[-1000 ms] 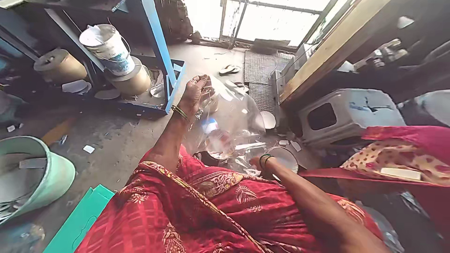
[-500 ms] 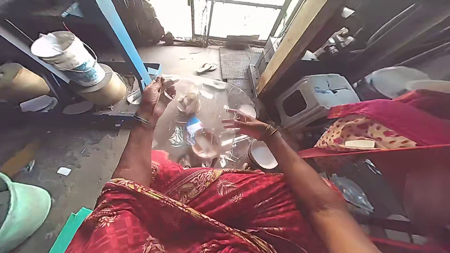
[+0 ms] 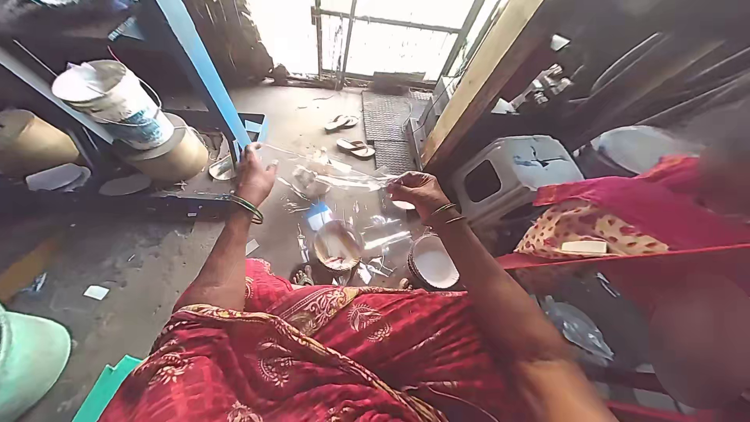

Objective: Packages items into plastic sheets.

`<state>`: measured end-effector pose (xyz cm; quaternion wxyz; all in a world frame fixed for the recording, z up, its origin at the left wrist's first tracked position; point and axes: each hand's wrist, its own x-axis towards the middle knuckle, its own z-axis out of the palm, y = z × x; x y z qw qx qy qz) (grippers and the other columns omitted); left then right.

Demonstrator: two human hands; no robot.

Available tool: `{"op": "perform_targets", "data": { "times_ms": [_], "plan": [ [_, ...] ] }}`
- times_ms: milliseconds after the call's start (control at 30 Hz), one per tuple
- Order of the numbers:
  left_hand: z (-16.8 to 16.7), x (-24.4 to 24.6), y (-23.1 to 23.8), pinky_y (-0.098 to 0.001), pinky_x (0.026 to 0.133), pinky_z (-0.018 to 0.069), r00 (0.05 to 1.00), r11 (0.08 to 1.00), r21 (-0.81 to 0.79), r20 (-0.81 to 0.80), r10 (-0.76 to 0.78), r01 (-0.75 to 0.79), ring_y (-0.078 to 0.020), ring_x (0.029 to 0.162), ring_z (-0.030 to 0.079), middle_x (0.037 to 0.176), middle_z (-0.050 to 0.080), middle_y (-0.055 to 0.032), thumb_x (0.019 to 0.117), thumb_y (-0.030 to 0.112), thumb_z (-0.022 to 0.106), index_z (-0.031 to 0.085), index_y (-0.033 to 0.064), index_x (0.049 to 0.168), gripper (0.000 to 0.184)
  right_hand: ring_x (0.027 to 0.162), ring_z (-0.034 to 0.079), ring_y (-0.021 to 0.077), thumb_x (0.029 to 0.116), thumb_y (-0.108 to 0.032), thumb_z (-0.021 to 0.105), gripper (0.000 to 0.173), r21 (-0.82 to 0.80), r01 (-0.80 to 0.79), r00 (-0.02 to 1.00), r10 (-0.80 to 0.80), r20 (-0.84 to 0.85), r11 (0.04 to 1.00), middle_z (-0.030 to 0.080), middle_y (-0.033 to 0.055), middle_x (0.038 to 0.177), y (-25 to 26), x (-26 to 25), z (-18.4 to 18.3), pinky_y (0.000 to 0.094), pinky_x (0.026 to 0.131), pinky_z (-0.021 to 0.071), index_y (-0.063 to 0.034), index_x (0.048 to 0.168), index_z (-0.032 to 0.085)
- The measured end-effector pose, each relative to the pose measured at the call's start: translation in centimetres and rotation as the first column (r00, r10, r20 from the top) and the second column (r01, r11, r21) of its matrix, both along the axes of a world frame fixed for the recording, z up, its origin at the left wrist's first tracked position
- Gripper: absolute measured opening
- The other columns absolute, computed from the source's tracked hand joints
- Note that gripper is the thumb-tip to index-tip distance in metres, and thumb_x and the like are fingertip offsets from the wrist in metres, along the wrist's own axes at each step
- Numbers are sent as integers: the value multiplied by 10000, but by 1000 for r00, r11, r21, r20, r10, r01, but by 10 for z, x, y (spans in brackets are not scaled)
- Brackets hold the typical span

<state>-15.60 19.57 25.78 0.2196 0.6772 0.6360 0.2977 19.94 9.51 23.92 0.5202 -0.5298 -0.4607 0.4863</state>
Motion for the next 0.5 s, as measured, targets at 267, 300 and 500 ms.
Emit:
{"op": "perform_targets", "data": {
  "times_ms": [267, 300, 500],
  "plan": [
    [3, 115, -80, -397, 746, 556, 854, 848, 293, 152, -497, 441, -213, 786, 658, 894, 687, -127, 999, 278, 650, 682, -16, 1073, 306, 489, 494, 11, 822, -90, 828, 293, 134, -3, 985, -21, 172, 991, 556, -66, 621, -8, -33, -3, 191, 461, 447, -114, 789, 538],
    [-2, 122, -85, -389, 735, 566, 800, 841, 185, 261, -540, 508, -199, 764, 662, 903, 684, -131, 1018, 291, 624, 658, -35, 1099, 337, 505, 524, 29, 886, -106, 782, 235, 84, -4, 993, -6, 116, 996, 573, -47, 644, -12, -37, -1, 209, 486, 485, -92, 812, 560],
    [-9, 132, -105, -365, 818, 600, 693, 779, -175, 599, -400, 602, -213, 930, 705, 1337, 577, -193, 937, 142, 751, 311, 8, 1492, 721, 811, 730, 165, 1087, -130, 472, 194, -80, -136, 970, 117, -212, 987, 732, 75, 921, -28, -40, 11, 356, 778, 631, -7, 1091, 621]
  ]
}}
